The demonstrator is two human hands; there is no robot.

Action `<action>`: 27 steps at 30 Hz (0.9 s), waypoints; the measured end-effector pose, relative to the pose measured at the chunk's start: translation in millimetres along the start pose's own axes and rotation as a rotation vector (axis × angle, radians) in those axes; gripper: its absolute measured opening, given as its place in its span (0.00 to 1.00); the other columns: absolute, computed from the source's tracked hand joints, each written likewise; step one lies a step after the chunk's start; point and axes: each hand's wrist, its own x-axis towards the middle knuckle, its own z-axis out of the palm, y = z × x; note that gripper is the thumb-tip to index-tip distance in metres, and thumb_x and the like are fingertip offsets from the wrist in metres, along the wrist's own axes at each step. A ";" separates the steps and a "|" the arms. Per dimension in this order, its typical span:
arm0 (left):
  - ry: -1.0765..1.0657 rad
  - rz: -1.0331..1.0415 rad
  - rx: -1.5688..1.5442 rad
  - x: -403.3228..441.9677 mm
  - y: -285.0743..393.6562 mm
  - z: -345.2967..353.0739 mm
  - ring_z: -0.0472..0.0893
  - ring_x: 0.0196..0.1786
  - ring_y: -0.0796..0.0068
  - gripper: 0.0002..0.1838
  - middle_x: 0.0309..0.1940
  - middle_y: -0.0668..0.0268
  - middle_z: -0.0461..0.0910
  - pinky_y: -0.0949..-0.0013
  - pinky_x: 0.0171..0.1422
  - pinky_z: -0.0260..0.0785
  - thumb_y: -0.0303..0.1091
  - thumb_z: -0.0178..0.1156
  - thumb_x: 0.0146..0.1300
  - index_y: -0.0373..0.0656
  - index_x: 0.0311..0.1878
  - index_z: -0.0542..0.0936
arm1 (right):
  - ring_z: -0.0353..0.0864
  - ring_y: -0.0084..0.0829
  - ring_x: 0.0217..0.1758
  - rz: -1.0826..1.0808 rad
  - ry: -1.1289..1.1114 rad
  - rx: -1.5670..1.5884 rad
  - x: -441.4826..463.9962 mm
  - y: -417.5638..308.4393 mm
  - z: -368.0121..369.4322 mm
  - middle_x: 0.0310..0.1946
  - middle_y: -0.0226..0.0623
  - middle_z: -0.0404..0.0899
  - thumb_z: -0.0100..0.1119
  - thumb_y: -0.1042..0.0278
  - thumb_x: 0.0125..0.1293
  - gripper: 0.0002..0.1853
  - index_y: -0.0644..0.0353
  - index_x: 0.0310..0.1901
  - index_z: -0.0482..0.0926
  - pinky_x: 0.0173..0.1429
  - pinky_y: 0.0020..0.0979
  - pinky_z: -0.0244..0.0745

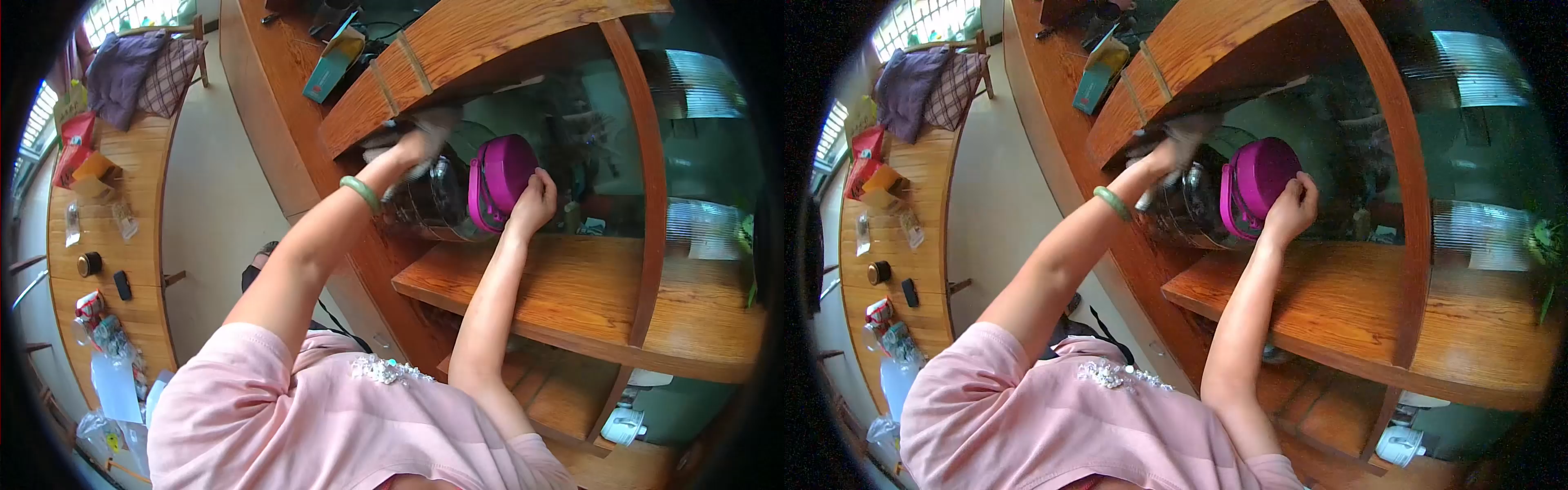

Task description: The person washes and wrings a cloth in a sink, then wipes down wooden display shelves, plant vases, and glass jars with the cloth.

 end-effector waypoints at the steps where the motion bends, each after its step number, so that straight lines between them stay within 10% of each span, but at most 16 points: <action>1: 0.210 0.053 0.283 -2.4 -17.6 9.0 0.66 0.60 0.63 0.22 0.59 0.55 0.64 0.65 0.64 0.56 0.27 0.42 0.59 0.43 0.58 0.66 | 0.74 0.35 0.44 0.037 -0.002 0.006 0.4 -2.5 -0.5 0.39 0.42 0.77 0.49 0.74 0.57 0.10 0.67 0.38 0.77 0.52 0.32 0.67; 5: 0.551 -0.134 0.225 -67.9 16.1 20.4 0.72 0.50 0.63 0.17 0.53 0.55 0.71 0.67 0.55 0.62 0.27 0.40 0.63 0.40 0.54 0.70 | 0.74 0.35 0.44 0.052 0.002 0.024 0.5 -4.0 2.2 0.39 0.42 0.77 0.49 0.73 0.57 0.10 0.67 0.38 0.77 0.52 0.32 0.66; 7: 0.114 -0.870 -0.682 -80.7 118.7 -74.0 0.61 0.61 0.69 0.20 0.60 0.55 0.60 0.69 0.67 0.48 0.35 0.35 0.67 0.42 0.60 0.62 | 0.74 0.36 0.45 0.049 0.029 0.026 0.5 -0.1 2.1 0.40 0.42 0.77 0.49 0.72 0.57 0.10 0.66 0.38 0.77 0.53 0.33 0.66; 9: 0.517 -0.583 -0.423 -101.3 71.5 26.1 0.61 0.62 0.65 0.22 0.61 0.56 0.61 0.67 0.67 0.49 0.36 0.37 0.66 0.40 0.63 0.59 | 0.74 0.36 0.45 0.057 0.018 0.025 -0.8 -1.3 1.6 0.40 0.42 0.77 0.49 0.72 0.57 0.11 0.66 0.38 0.77 0.53 0.33 0.66; 10: 0.679 -0.620 -0.913 -99.9 44.8 62.2 0.60 0.63 0.60 0.24 0.60 0.55 0.62 0.65 0.67 0.48 0.36 0.37 0.66 0.39 0.63 0.57 | 0.74 0.36 0.45 0.063 0.017 0.024 -0.6 -3.0 1.0 0.40 0.43 0.77 0.49 0.71 0.57 0.11 0.66 0.38 0.78 0.53 0.33 0.66; 11: 0.698 -0.494 -0.354 -118.6 79.5 47.8 0.59 0.64 0.59 0.24 0.60 0.54 0.61 0.64 0.68 0.47 0.37 0.38 0.65 0.38 0.63 0.57 | 0.74 0.36 0.45 0.060 0.014 0.025 -0.4 -5.3 0.8 0.40 0.43 0.77 0.49 0.71 0.57 0.11 0.66 0.38 0.78 0.53 0.33 0.66; 14: 0.533 -0.611 -0.532 -125.7 81.7 42.2 0.56 0.65 0.57 0.23 0.61 0.52 0.59 0.63 0.68 0.46 0.36 0.39 0.65 0.38 0.62 0.58 | 0.74 0.36 0.45 0.097 0.019 0.038 -1.5 -7.9 2.2 0.41 0.43 0.77 0.49 0.70 0.57 0.11 0.65 0.38 0.78 0.53 0.33 0.65; 19: 0.820 -0.300 0.318 -146.3 80.4 119.2 0.57 0.62 0.45 0.31 0.59 0.46 0.56 0.53 0.65 0.51 0.33 0.53 0.52 0.38 0.61 0.58 | 0.75 0.36 0.43 0.084 0.045 0.005 -1.8 -12.2 2.1 0.39 0.43 0.78 0.51 0.71 0.55 0.11 0.66 0.37 0.78 0.52 0.33 0.67; 27: 0.461 -0.277 0.085 -174.4 83.0 91.6 0.60 0.59 0.46 0.26 0.57 0.48 0.57 0.55 0.62 0.55 0.28 0.55 0.48 0.38 0.54 0.67 | 0.76 0.37 0.42 0.024 0.058 0.067 4.0 3.2 4.8 0.38 0.43 0.78 0.52 0.72 0.54 0.10 0.66 0.36 0.78 0.50 0.32 0.68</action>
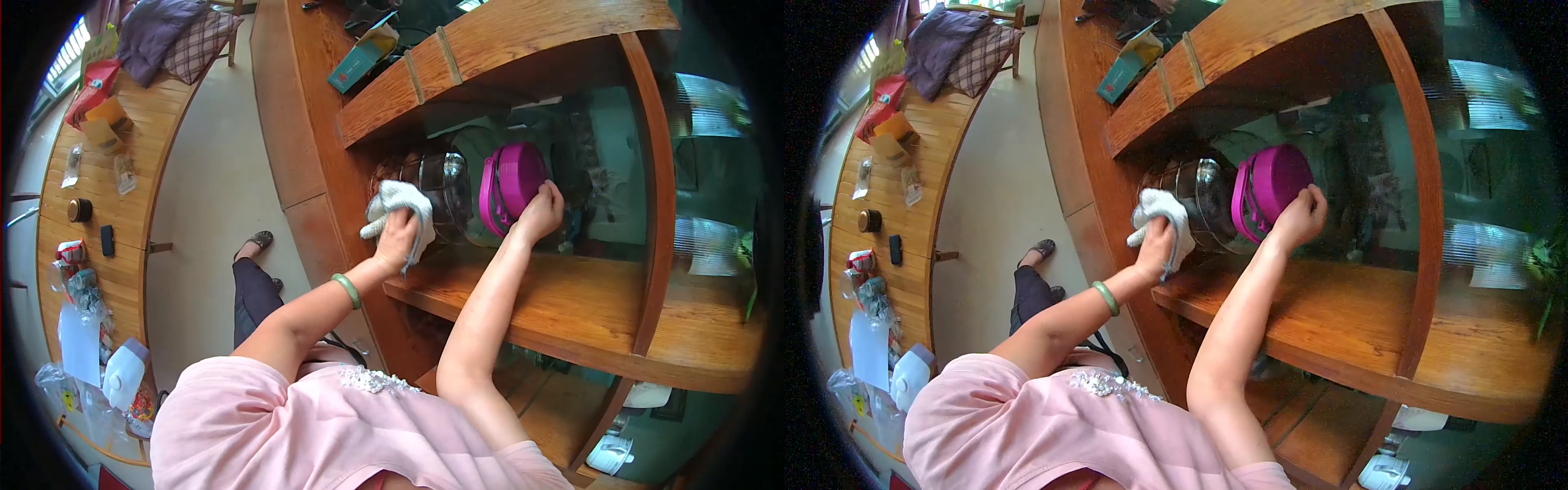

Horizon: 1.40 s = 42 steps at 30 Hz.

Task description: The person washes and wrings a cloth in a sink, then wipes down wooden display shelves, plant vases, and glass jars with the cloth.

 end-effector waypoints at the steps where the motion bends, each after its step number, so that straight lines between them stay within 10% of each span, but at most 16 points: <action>1: 0.121 -0.001 -0.143 7.4 -9.7 5.1 0.58 0.61 0.46 0.27 0.59 0.48 0.56 0.55 0.63 0.53 0.29 0.55 0.50 0.38 0.56 0.64 | 0.76 0.37 0.42 0.013 0.009 0.008 -1.9 -1.4 0.3 0.37 0.44 0.78 0.52 0.72 0.54 0.09 0.66 0.35 0.78 0.50 0.32 0.68; 7: 0.244 -0.037 -0.376 46.7 -37.3 7.1 0.55 0.65 0.48 0.30 0.62 0.47 0.55 0.59 0.67 0.48 0.38 0.52 0.58 0.38 0.62 0.58 | 0.75 0.40 0.42 -0.031 0.007 -0.097 -2.0 -3.7 6.2 0.37 0.46 0.78 0.52 0.68 0.55 0.12 0.65 0.37 0.78 0.49 0.36 0.68; 10: -0.099 -0.108 -0.303 106.4 -55.2 -16.1 0.57 0.65 0.65 0.27 0.62 0.54 0.59 0.67 0.68 0.47 0.37 0.41 0.65 0.38 0.65 0.53 | 0.75 0.43 0.43 -0.038 -0.013 -0.181 -4.1 -9.6 3.6 0.39 0.47 0.77 0.50 0.66 0.56 0.14 0.65 0.39 0.77 0.50 0.37 0.68; 12: 0.002 -0.339 -0.652 128.5 -84.7 22.5 0.67 0.58 0.61 0.31 0.54 0.53 0.69 0.64 0.62 0.55 0.53 0.44 0.61 0.38 0.60 0.60 | 0.75 0.44 0.45 -0.030 -0.025 -0.225 -4.9 -16.2 4.4 0.41 0.47 0.77 0.48 0.66 0.56 0.14 0.65 0.40 0.77 0.51 0.38 0.68; 17: 0.113 -1.242 -0.175 119.0 80.1 -78.0 0.72 0.52 0.60 0.41 0.46 0.49 0.73 0.61 0.56 0.60 0.70 0.45 0.50 0.37 0.50 0.65 | 0.75 0.45 0.48 0.022 -0.049 -0.228 -6.9 -24.1 3.1 0.44 0.49 0.76 0.46 0.66 0.57 0.16 0.64 0.43 0.77 0.52 0.38 0.67; 20: 0.466 -0.609 -0.550 76.4 19.0 8.5 0.69 0.54 0.49 0.22 0.49 0.46 0.70 0.57 0.59 0.57 0.43 0.38 0.64 0.36 0.52 0.68 | 0.74 0.46 0.48 0.001 -0.068 -0.253 -5.8 -24.0 0.9 0.43 0.49 0.76 0.47 0.65 0.57 0.16 0.64 0.43 0.77 0.53 0.38 0.68; 24: 0.258 -0.780 -0.540 99.9 38.8 -36.2 0.64 0.61 0.60 0.28 0.56 0.53 0.67 0.64 0.64 0.54 0.51 0.38 0.64 0.38 0.58 0.65 | 0.74 0.47 0.49 -0.022 -0.175 -0.305 -9.4 -25.6 -10.2 0.43 0.51 0.76 0.48 0.63 0.58 0.17 0.63 0.44 0.77 0.53 0.38 0.67; 25: 0.192 -0.831 -0.661 109.5 46.1 -58.5 0.70 0.49 0.69 0.31 0.48 0.61 0.73 0.67 0.54 0.61 0.57 0.49 0.59 0.39 0.54 0.71 | 0.74 0.47 0.49 -0.026 -0.175 -0.303 -10.6 -22.1 -10.9 0.43 0.51 0.76 0.48 0.63 0.58 0.17 0.63 0.44 0.77 0.53 0.38 0.67; 26: 0.045 -0.511 -0.765 113.4 -11.3 -22.9 0.67 0.59 0.62 0.31 0.55 0.54 0.69 0.65 0.61 0.58 0.57 0.40 0.62 0.41 0.58 0.66 | 0.74 0.47 0.49 -0.038 -0.174 -0.295 -11.6 -17.0 -11.1 0.43 0.51 0.76 0.49 0.61 0.58 0.18 0.64 0.44 0.77 0.53 0.38 0.67; 34: 0.015 -0.579 -0.718 142.5 -82.1 46.6 0.67 0.59 0.59 0.31 0.53 0.51 0.69 0.63 0.61 0.57 0.56 0.40 0.62 0.40 0.58 0.66 | 0.71 0.48 0.53 0.068 -0.433 -0.516 34.0 -24.0 1.6 0.49 0.52 0.72 0.53 0.48 0.55 0.31 0.64 0.54 0.69 0.57 0.38 0.64; 35: 0.011 -0.575 -0.714 91.6 5.5 -48.1 0.67 0.59 0.59 0.31 0.53 0.51 0.69 0.63 0.61 0.57 0.56 0.40 0.62 0.40 0.58 0.66 | 0.70 0.48 0.54 0.021 -0.586 -0.399 47.2 -14.6 8.2 0.50 0.52 0.71 0.53 0.47 0.55 0.33 0.65 0.55 0.67 0.58 0.38 0.63; 36: -0.052 -1.272 -0.228 127.1 115.5 -110.5 0.67 0.56 0.60 0.26 0.53 0.55 0.69 0.63 0.62 0.55 0.42 0.45 0.62 0.38 0.60 0.62 | 0.69 0.47 0.56 -0.028 -0.737 -0.281 53.3 -9.2 11.0 0.52 0.52 0.70 0.54 0.46 0.54 0.35 0.65 0.57 0.66 0.58 0.37 0.62; 37: -0.055 -1.271 -0.223 77.6 58.1 -55.7 0.67 0.56 0.60 0.26 0.53 0.55 0.69 0.63 0.62 0.55 0.42 0.45 0.62 0.38 0.60 0.62 | 0.67 0.46 0.58 0.038 -0.824 -0.192 46.9 -30.1 7.3 0.54 0.51 0.69 0.52 0.43 0.54 0.35 0.63 0.57 0.66 0.60 0.36 0.60; 38: 0.321 -0.433 -0.256 64.8 8.9 13.1 0.63 0.59 0.53 0.25 0.51 0.49 0.67 0.62 0.64 0.52 0.46 0.41 0.62 0.37 0.56 0.66 | 0.67 0.46 0.58 0.044 -0.820 -0.191 45.9 -26.9 7.8 0.54 0.51 0.69 0.52 0.43 0.54 0.35 0.63 0.57 0.66 0.60 0.36 0.60; 42: 0.629 -0.666 -0.828 78.0 -9.4 47.2 0.67 0.55 0.62 0.22 0.51 0.57 0.70 0.66 0.62 0.55 0.41 0.42 0.64 0.37 0.56 0.67 | 0.65 0.48 0.59 0.004 -0.764 -0.407 56.1 -11.0 11.2 0.54 0.50 0.68 0.46 0.39 0.55 0.36 0.58 0.59 0.64 0.62 0.38 0.59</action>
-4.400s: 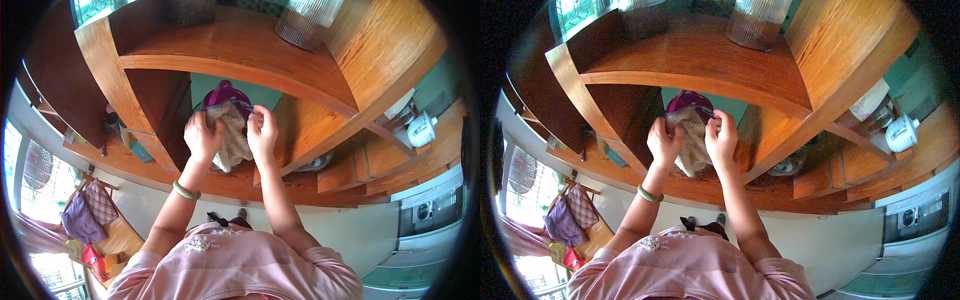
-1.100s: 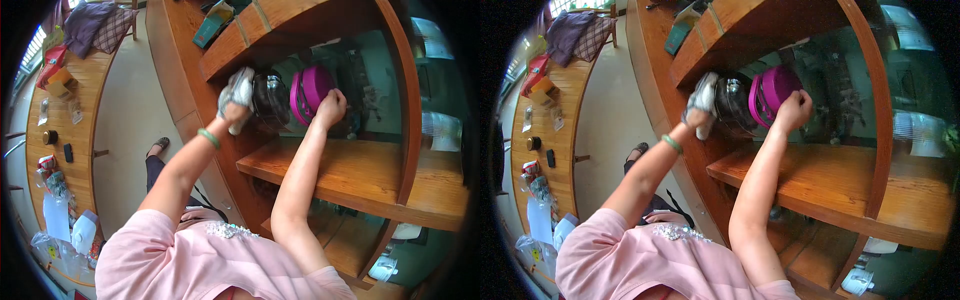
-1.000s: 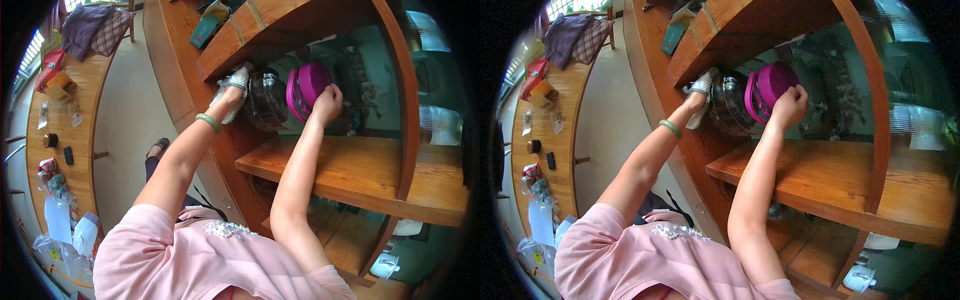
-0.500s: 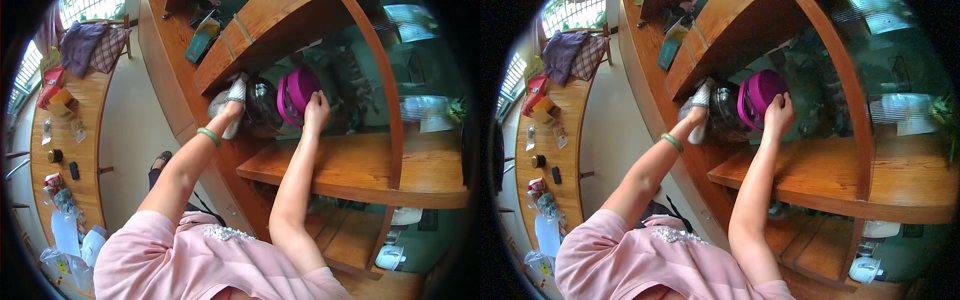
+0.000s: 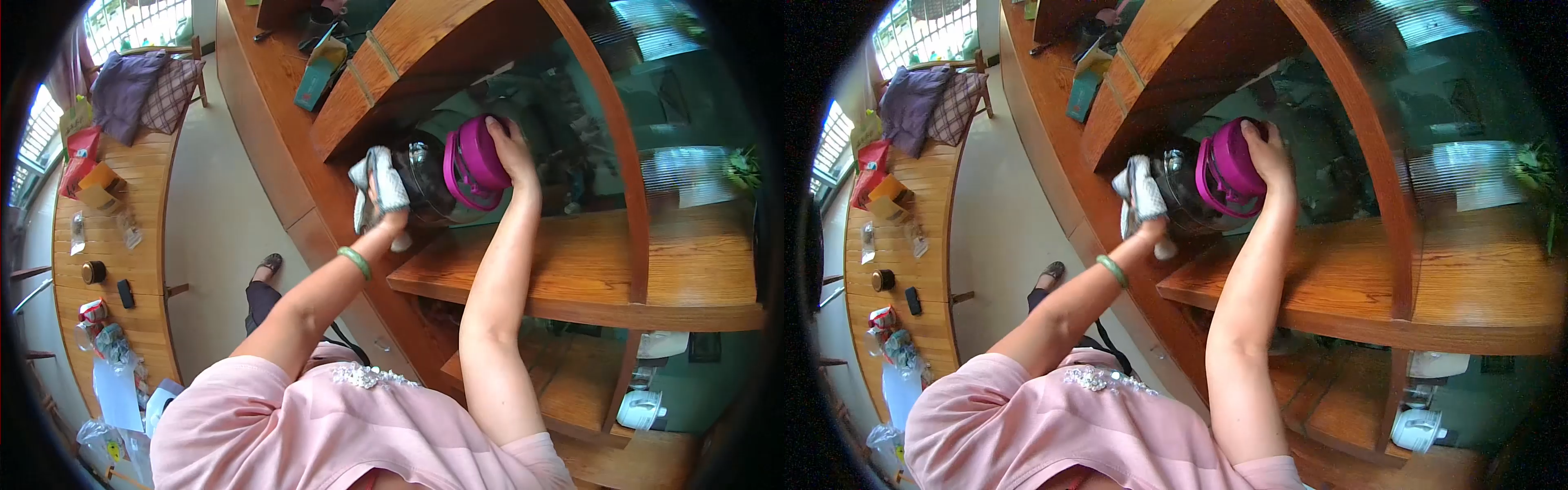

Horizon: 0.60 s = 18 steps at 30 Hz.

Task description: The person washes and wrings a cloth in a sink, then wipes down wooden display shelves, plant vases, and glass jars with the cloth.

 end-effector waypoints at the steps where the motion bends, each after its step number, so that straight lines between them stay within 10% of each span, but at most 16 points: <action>1: -0.140 -0.042 -0.003 5.4 38.0 4.3 0.68 0.53 0.64 0.22 0.49 0.59 0.72 0.67 0.60 0.57 0.43 0.42 0.64 0.38 0.54 0.68 | 0.65 0.48 0.59 0.052 -0.015 -0.071 -1.0 -1.6 -0.3 0.55 0.50 0.68 0.44 0.38 0.56 0.36 0.56 0.59 0.64 0.62 0.39 0.58; 3: -0.371 -0.135 -0.315 54.9 13.4 16.8 0.72 0.41 0.78 0.16 0.38 0.70 0.77 0.72 0.48 0.64 0.44 0.52 0.61 0.44 0.45 0.78 | 0.65 0.49 0.59 0.155 0.002 -0.145 -10.5 -12.0 -6.5 0.55 0.51 0.68 0.44 0.37 0.56 0.36 0.58 0.58 0.65 0.62 0.40 0.58; 4: -0.353 0.000 0.332 30.7 88.6 12.0 0.73 0.45 0.74 0.18 0.41 0.65 0.78 0.70 0.51 0.64 0.43 0.47 0.63 0.43 0.48 0.77 | 0.65 0.50 0.59 0.256 0.021 -0.220 -16.8 -19.4 -10.9 0.55 0.52 0.67 0.43 0.37 0.56 0.36 0.60 0.57 0.66 0.62 0.41 0.59; 9: -0.988 0.596 0.754 153.7 -75.8 46.3 0.61 0.64 0.68 0.21 0.60 0.57 0.63 0.70 0.67 0.49 0.31 0.31 0.67 0.40 0.60 0.64 | 0.66 0.51 0.58 0.426 -0.010 -0.370 -37.0 -30.1 -28.5 0.54 0.56 0.67 0.42 0.38 0.56 0.36 0.66 0.53 0.70 0.61 0.42 0.59; 12: -1.002 0.712 1.008 182.8 -136.1 50.9 0.55 0.67 0.70 0.22 0.65 0.59 0.55 0.70 0.70 0.45 0.28 0.31 0.65 0.39 0.63 0.60 | 0.66 0.51 0.58 0.412 0.019 -0.303 -27.1 5.0 -21.4 0.54 0.56 0.67 0.42 0.41 0.57 0.34 0.66 0.52 0.71 0.61 0.42 0.59; 14: -0.965 0.323 0.535 71.7 16.5 4.1 0.56 0.67 0.69 0.23 0.64 0.57 0.57 0.70 0.68 0.47 0.27 0.31 0.65 0.39 0.62 0.61 | 0.66 0.49 0.58 0.213 0.206 -0.238 -35.4 -1.7 -7.8 0.53 0.52 0.68 0.41 0.46 0.59 0.30 0.61 0.54 0.69 0.60 0.41 0.60; 16: 0.006 -0.460 1.089 12.1 130.4 28.2 0.69 0.54 0.65 0.20 0.48 0.59 0.72 0.67 0.57 0.59 0.39 0.45 0.62 0.39 0.53 0.70 | 0.67 0.48 0.57 0.186 0.253 -0.230 -37.7 -7.6 -1.2 0.53 0.49 0.69 0.41 0.47 0.60 0.28 0.58 0.55 0.69 0.60 0.41 0.60; 18: -0.091 -0.234 1.025 3.5 91.1 -2.8 0.68 0.55 0.61 0.20 0.50 0.56 0.70 0.64 0.58 0.58 0.38 0.47 0.60 0.40 0.54 0.69 | 0.67 0.49 0.57 0.191 0.268 -0.187 -41.3 -11.7 0.0 0.53 0.49 0.69 0.41 0.47 0.60 0.27 0.58 0.55 0.69 0.60 0.41 0.60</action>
